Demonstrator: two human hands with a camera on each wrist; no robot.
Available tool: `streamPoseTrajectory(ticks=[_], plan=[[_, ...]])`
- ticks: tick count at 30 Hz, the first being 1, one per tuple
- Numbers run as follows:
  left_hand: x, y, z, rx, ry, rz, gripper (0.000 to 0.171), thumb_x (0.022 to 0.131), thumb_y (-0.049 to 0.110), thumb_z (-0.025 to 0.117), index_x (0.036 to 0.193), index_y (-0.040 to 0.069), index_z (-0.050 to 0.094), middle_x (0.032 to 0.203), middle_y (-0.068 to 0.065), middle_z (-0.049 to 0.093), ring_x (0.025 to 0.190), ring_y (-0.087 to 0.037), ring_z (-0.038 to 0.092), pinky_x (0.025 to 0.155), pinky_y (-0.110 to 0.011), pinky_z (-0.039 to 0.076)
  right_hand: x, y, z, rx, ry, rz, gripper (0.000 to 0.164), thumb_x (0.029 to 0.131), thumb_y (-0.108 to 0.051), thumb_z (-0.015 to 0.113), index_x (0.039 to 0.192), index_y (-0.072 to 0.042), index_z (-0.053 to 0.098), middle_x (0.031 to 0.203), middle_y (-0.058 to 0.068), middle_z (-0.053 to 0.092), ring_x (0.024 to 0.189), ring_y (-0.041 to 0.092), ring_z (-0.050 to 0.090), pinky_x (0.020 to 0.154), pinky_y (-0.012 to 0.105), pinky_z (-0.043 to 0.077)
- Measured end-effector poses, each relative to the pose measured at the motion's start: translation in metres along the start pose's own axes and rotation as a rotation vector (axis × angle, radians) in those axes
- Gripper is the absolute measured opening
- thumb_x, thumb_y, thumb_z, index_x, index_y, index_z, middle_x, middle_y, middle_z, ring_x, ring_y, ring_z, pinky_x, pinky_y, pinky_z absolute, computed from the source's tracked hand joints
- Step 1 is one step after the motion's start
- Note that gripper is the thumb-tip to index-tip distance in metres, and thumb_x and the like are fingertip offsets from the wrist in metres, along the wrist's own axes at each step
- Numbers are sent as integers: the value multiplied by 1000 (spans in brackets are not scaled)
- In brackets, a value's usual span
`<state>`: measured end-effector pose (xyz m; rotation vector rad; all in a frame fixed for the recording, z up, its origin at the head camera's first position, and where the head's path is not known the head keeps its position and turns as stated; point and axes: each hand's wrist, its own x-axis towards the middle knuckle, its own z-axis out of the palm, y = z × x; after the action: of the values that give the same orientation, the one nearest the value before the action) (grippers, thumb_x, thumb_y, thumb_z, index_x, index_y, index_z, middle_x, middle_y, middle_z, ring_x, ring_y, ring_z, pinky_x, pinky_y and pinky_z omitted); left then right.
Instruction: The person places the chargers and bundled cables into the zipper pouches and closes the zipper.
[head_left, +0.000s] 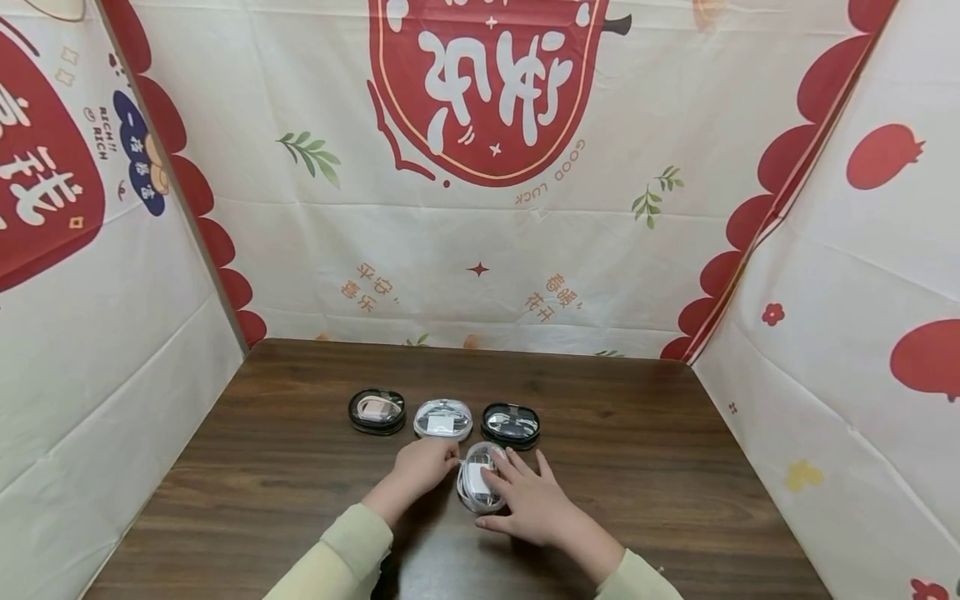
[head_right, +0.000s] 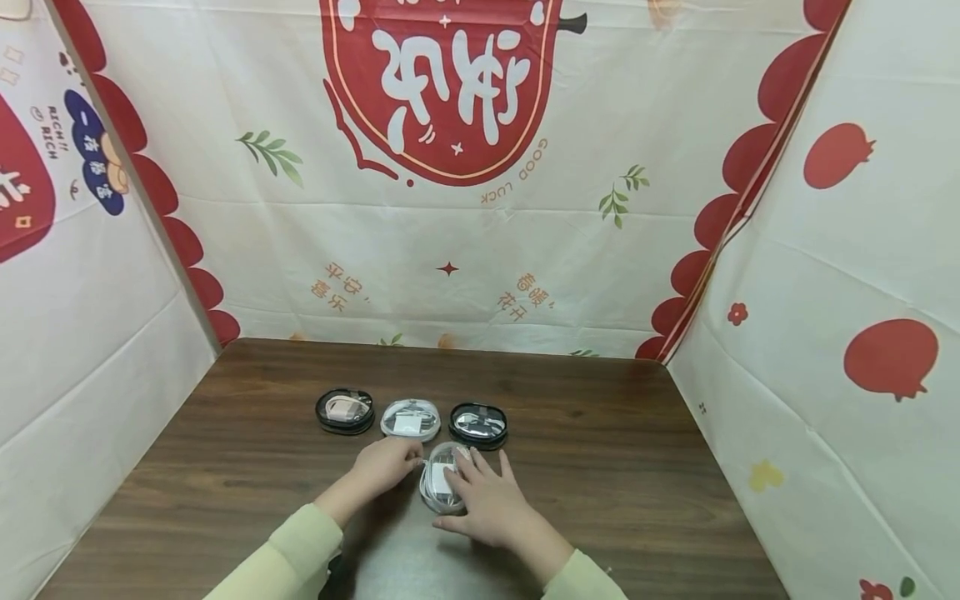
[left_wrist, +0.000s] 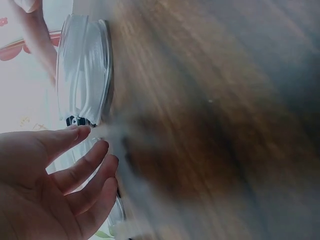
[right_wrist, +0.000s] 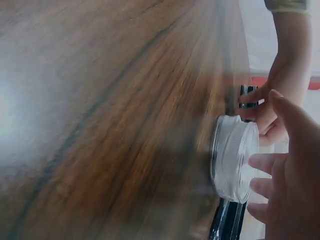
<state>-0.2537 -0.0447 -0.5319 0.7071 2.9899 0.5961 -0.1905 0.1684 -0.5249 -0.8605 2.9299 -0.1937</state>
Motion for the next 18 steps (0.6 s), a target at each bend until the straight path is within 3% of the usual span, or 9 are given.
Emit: streamPoseTrajectory(ticks=[8,18], plan=[[6,4,2,39,-14,14,13,90,21,67,78,21,63,72,11,58,66,-9,53,58,-34,46,13,2,10,-28,15,-62,81,88,-69,49,151,-20,37,158,2,27,144,30,22,107,70,8],[1,3,6,105,-22,69,18,88,19,69,73,22,59,67,12,53,62,-9,51,55,-32,44,13,8,19,-24,0,-55,81,89,-71,44,153,-24,32,159,-1,25,144,29,21,106,72,8]])
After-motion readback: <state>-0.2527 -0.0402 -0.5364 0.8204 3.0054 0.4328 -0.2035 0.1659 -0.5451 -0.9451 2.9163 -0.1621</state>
